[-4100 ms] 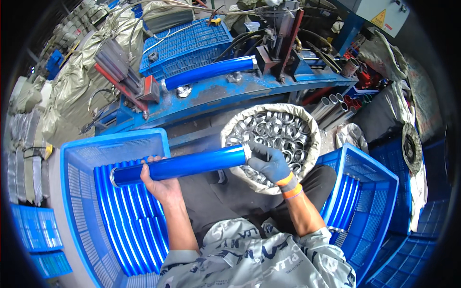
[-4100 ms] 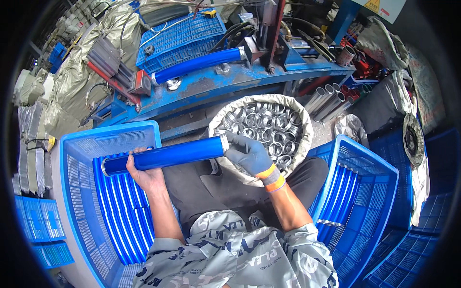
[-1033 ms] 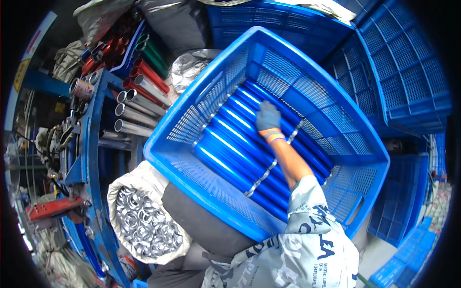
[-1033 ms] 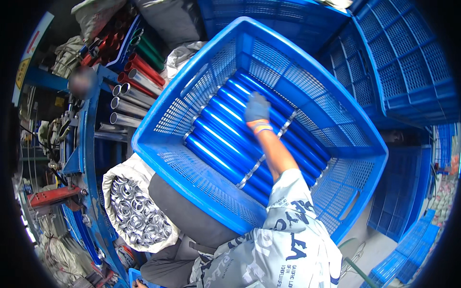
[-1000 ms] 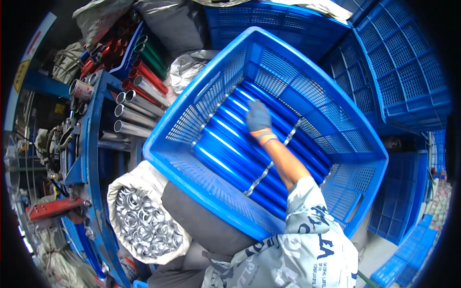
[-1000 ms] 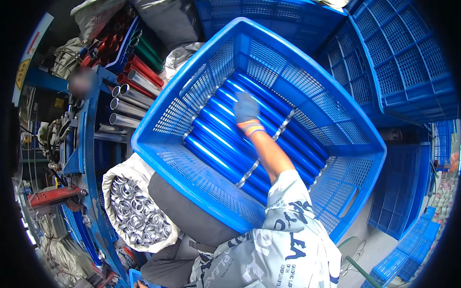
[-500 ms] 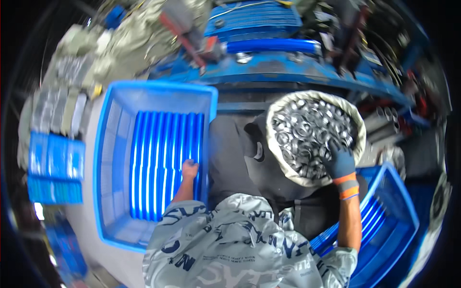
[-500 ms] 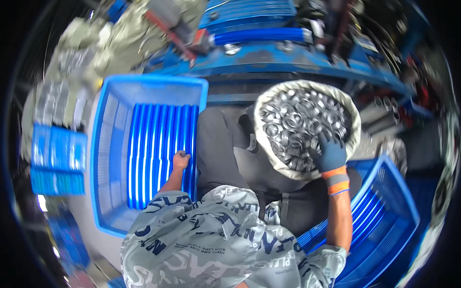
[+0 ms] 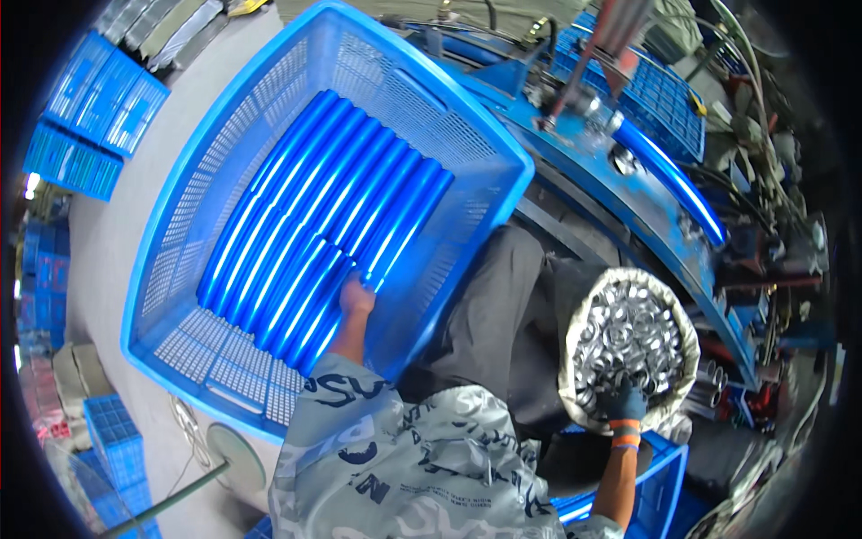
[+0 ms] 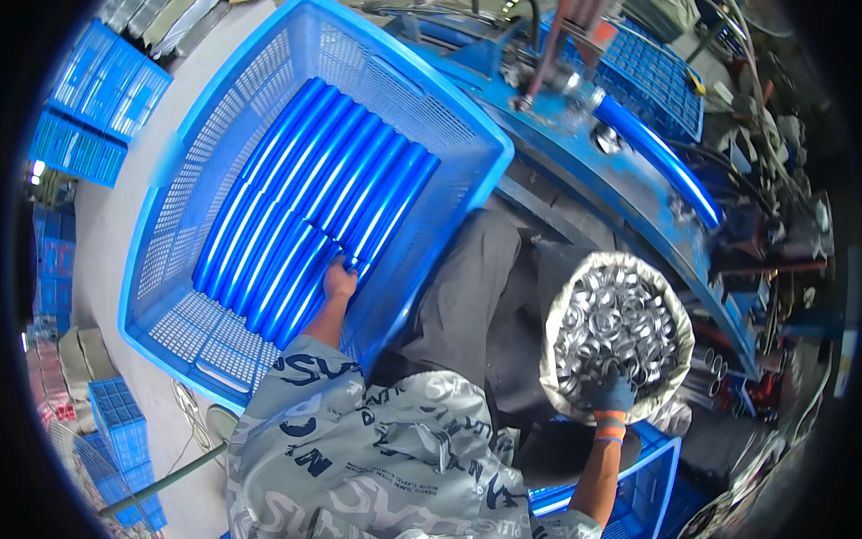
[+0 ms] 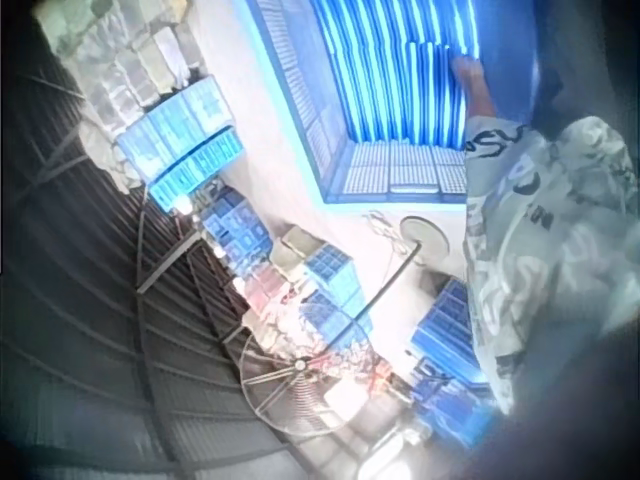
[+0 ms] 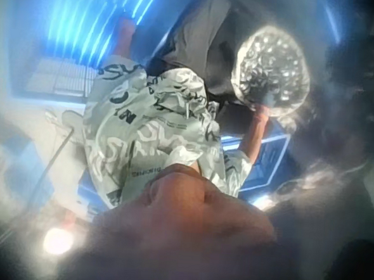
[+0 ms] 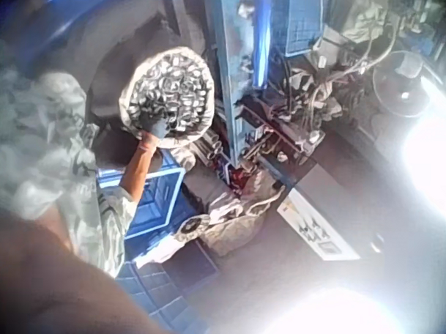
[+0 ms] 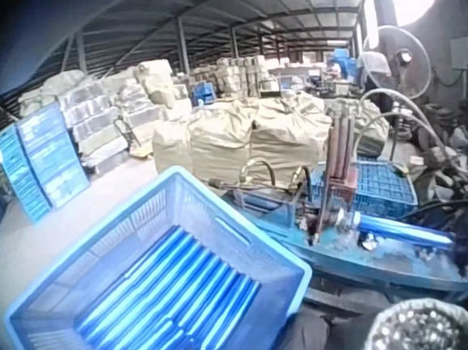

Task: Manually attaching metal end caps to blue industrial tubes in a factory setting.

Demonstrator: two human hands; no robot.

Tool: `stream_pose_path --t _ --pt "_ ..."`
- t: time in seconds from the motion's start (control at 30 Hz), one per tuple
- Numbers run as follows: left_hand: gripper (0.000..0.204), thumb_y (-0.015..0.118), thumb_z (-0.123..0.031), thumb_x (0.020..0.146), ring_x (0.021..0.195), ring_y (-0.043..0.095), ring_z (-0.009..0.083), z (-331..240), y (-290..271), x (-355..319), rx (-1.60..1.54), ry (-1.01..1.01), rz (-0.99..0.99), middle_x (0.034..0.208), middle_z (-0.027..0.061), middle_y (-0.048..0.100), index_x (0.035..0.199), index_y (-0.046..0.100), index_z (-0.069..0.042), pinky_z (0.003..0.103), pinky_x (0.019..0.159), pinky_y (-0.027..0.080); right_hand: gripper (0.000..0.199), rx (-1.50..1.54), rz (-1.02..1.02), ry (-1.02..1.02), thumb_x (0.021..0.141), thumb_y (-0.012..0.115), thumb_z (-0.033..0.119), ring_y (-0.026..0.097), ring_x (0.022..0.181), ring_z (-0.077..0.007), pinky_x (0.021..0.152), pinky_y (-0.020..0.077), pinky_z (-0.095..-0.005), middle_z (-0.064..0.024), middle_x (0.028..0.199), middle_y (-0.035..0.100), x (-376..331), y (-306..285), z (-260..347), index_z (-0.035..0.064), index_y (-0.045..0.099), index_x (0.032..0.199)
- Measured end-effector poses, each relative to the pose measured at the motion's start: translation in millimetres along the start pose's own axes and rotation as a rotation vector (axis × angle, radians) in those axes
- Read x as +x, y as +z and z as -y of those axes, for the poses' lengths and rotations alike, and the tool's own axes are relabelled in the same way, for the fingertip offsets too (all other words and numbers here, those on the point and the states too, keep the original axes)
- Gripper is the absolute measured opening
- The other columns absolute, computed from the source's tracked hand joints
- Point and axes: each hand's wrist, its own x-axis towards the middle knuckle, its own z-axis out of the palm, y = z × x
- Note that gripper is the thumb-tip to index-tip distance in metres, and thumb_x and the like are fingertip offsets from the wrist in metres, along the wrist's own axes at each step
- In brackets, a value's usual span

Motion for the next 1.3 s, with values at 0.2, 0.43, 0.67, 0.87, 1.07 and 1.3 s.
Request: stream_pose_path --t 0.2,0.43,0.67,0.87,1.07,1.3 --pt "0.068 0.088 -0.017 0.091 0.147 0.064 0.0455 -22 39 88 -0.041 0.098 -0.082 0.157 0.0261 0.067 0.154 0.067 -0.003 0.048 0.128 0.052 0.085 0.073 -0.023 -0.048 0.079 0.099 0.057 0.076 0.120 -0.0514 0.105 0.0596 -0.0597 -0.0257 0.141 0.077 0 -5 18 0.0040 0.078 0.141" --pt "0.098 0.091 -0.030 0.091 0.156 0.057 0.0470 -7 48 134 0.135 -0.206 0.226 0.171 0.0296 0.053 0.171 0.042 -0.002 0.050 0.131 0.050 0.081 0.069 0.179 0.035 0.071 0.102 0.058 0.073 0.132 -0.0495 0.111 0.0587 -0.0553 -0.0251 0.153 0.074 23 -3 33 0.0044 0.085 0.129" --pt "0.105 0.101 -0.036 0.075 0.144 0.068 0.0429 -38 56 85 -0.055 -0.179 0.362 0.155 0.0328 0.067 0.161 0.057 0.005 0.047 0.127 0.053 0.067 0.041 0.191 -0.007 0.069 0.101 0.065 0.079 0.111 -0.0452 0.094 0.0629 -0.0567 -0.0168 0.130 0.080 32 -5 12 0.0210 0.090 0.118" --pt "0.087 0.096 -0.029 0.075 0.130 0.075 0.0394 -80 17 18 -0.477 -0.041 0.142 0.138 0.0266 0.076 0.148 0.063 0.005 0.047 0.114 0.058 0.073 0.196 0.030 -0.078 0.066 0.104 0.053 0.076 0.128 -0.0471 0.102 0.0652 -0.0546 -0.0223 0.149 0.075 3 3 -23 0.0133 0.086 0.125" --pt "0.077 0.101 -0.029 0.079 0.108 0.075 0.0254 -224 -91 14 -0.851 0.342 0.169 0.116 0.0126 0.077 0.140 0.064 0.000 0.044 0.098 0.061 0.043 0.313 0.004 -0.021 0.080 0.094 0.044 0.080 0.117 -0.0430 0.098 0.0669 -0.0547 -0.0207 0.116 0.085 -43 -8 -35 0.0080 0.085 0.101" --pt "0.070 0.098 -0.022 0.084 0.109 0.082 0.0305 -412 -215 -104 -0.530 0.790 0.293 0.125 0.0182 0.083 0.144 0.069 0.000 0.044 0.099 0.064 0.071 1.435 -0.176 0.497 0.099 0.094 0.030 0.072 0.135 -0.0321 0.115 0.0599 -0.0491 -0.0139 0.143 0.078 -7 -103 17 -0.0020 0.067 0.158"
